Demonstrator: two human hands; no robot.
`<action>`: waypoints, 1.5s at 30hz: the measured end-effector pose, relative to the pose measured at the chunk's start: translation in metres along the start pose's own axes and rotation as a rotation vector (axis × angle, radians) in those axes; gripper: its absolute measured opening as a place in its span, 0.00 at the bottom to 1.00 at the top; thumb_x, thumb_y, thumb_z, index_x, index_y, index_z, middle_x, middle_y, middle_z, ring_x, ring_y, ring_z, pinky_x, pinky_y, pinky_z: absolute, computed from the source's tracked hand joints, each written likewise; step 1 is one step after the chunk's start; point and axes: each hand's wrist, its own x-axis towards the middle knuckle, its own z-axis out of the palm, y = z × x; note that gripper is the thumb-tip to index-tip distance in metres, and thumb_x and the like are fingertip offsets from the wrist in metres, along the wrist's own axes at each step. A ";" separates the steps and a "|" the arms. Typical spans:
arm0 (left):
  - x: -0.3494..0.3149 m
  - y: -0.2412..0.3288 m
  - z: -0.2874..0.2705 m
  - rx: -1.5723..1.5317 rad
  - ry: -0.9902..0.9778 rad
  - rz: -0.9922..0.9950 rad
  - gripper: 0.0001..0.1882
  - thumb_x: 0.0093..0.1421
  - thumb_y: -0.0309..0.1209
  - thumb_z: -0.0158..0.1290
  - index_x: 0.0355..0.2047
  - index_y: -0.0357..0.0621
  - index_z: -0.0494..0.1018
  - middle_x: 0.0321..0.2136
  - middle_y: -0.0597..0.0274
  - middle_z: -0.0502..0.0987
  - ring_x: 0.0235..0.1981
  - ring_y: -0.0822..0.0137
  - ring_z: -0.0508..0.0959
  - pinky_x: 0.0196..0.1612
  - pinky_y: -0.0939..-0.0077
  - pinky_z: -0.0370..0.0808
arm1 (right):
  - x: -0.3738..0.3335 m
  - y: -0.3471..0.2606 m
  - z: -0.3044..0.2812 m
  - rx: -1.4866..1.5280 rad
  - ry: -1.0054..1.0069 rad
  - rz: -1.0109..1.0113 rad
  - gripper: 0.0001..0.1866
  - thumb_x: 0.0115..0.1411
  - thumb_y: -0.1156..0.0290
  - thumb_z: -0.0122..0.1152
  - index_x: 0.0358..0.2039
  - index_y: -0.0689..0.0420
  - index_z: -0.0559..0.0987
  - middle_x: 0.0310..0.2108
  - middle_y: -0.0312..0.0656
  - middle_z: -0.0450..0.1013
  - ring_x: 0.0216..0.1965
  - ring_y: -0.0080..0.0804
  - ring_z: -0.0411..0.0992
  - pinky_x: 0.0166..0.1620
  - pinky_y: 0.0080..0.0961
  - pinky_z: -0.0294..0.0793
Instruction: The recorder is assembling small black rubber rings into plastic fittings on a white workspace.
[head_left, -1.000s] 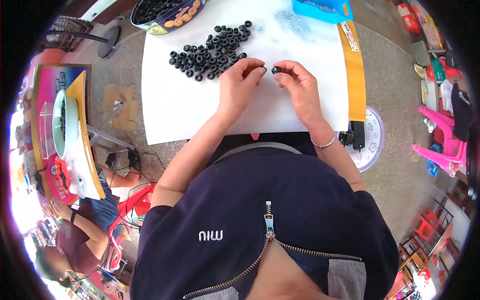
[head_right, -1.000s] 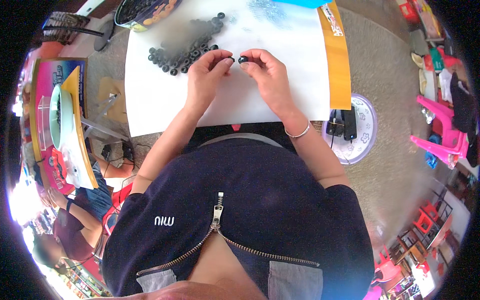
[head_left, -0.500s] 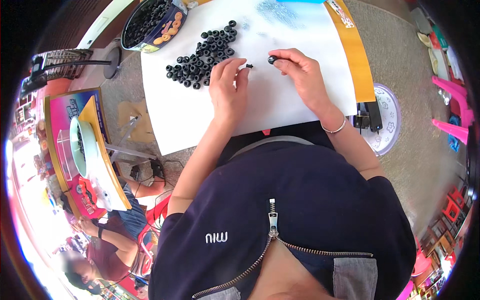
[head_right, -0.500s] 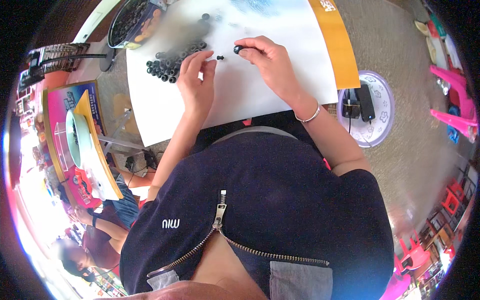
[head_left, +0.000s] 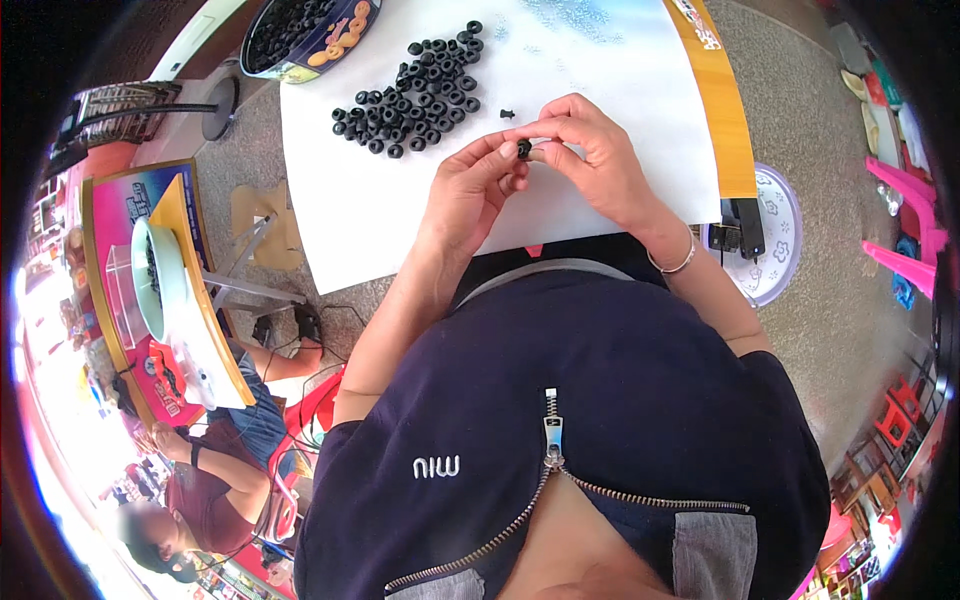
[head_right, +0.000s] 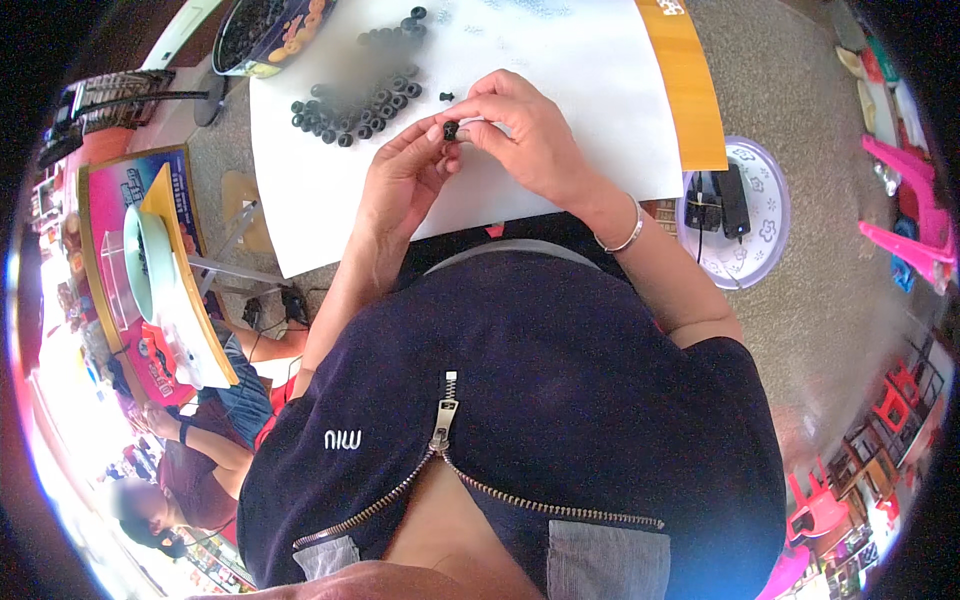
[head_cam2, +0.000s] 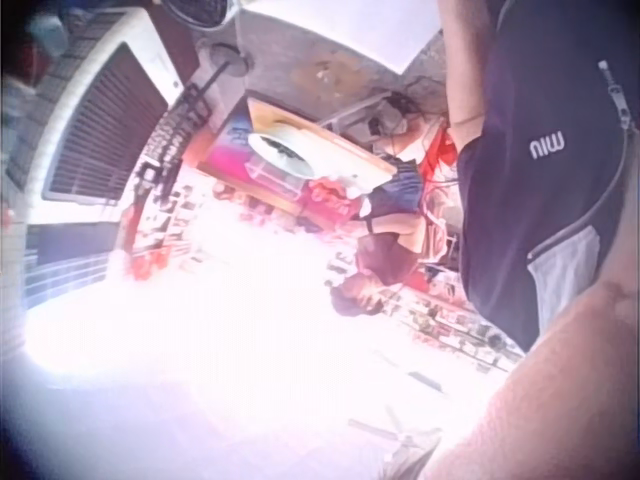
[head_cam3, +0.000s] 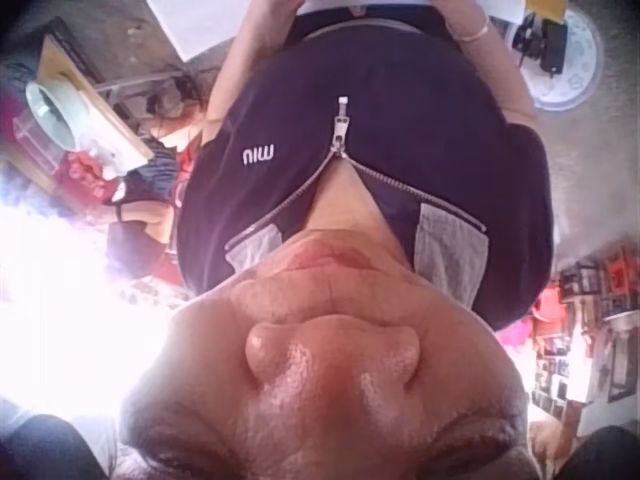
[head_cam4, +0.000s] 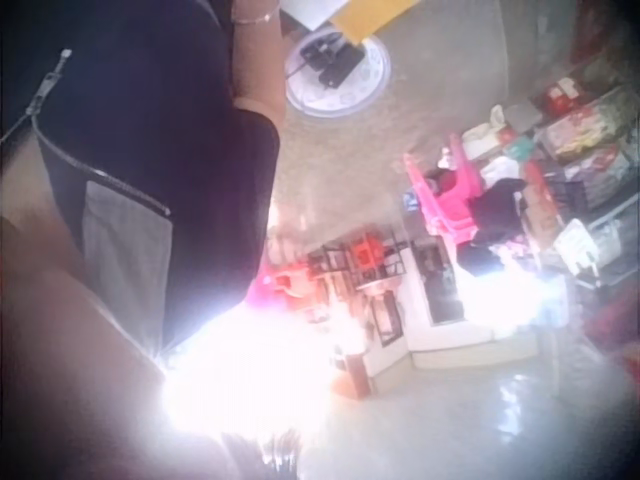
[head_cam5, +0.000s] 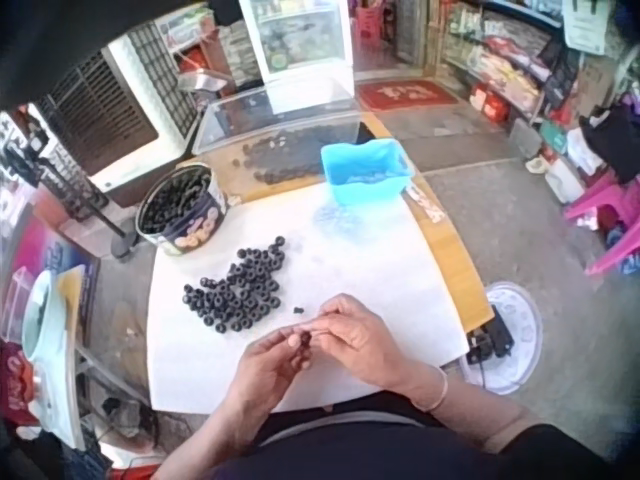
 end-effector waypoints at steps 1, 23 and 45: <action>-0.003 0.002 -0.002 -0.015 -0.004 -0.025 0.10 0.62 0.25 0.49 0.42 0.32 0.70 0.32 0.58 0.75 0.31 0.71 0.74 0.36 0.79 0.73 | 0.002 0.001 -0.001 -0.026 0.012 0.001 0.09 0.54 0.75 0.57 0.36 0.55 0.80 0.32 0.39 0.70 0.35 0.32 0.69 0.41 0.24 0.69; -0.017 -0.001 -0.045 -0.498 -0.177 0.075 0.13 0.62 0.26 0.49 0.46 0.34 0.68 0.38 0.53 0.73 0.35 0.69 0.74 0.40 0.81 0.76 | 0.032 0.008 0.022 -0.334 -0.060 -0.039 0.07 0.52 0.77 0.59 0.34 0.60 0.78 0.33 0.40 0.74 0.35 0.31 0.71 0.40 0.26 0.71; -0.034 0.013 -0.034 -0.145 -0.083 0.162 0.14 0.60 0.27 0.51 0.46 0.34 0.69 0.36 0.58 0.75 0.34 0.72 0.75 0.38 0.81 0.74 | 0.023 -0.033 0.037 0.737 -0.084 0.418 0.08 0.56 0.78 0.58 0.37 0.63 0.78 0.31 0.38 0.75 0.30 0.18 0.69 0.36 0.16 0.68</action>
